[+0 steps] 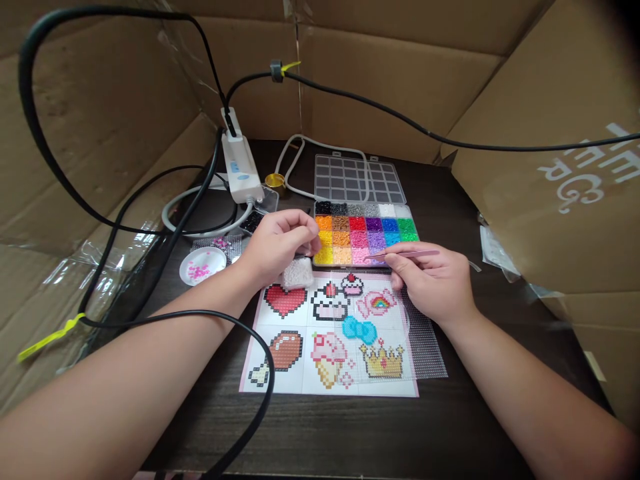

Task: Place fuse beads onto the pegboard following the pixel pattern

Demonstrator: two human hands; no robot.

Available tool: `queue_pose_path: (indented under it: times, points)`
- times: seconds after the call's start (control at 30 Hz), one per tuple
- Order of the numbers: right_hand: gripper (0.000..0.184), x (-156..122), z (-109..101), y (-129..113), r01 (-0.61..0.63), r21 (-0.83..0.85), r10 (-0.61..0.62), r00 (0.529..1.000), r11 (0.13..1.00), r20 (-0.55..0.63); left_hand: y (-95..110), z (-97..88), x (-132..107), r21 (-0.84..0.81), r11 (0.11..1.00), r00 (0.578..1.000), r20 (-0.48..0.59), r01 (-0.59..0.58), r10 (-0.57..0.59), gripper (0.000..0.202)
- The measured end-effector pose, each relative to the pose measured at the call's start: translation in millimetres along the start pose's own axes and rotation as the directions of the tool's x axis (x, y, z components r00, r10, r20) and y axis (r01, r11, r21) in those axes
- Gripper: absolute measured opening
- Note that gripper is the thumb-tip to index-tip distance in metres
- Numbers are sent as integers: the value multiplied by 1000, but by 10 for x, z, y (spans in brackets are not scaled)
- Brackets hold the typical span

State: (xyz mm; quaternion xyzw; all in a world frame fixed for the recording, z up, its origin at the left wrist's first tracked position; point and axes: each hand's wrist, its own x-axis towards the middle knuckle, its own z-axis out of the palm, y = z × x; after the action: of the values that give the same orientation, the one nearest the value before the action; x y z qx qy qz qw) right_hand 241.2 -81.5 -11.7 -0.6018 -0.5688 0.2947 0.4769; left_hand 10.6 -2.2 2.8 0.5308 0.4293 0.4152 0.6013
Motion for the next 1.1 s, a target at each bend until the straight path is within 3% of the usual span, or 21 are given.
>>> queue_pose_path:
  times: [1.1]
  points:
    - [16,2,-9,0,9,-3,-9,1000,1000,-20,-18,-2,10,-4,1000,1000,3,-14,14,7]
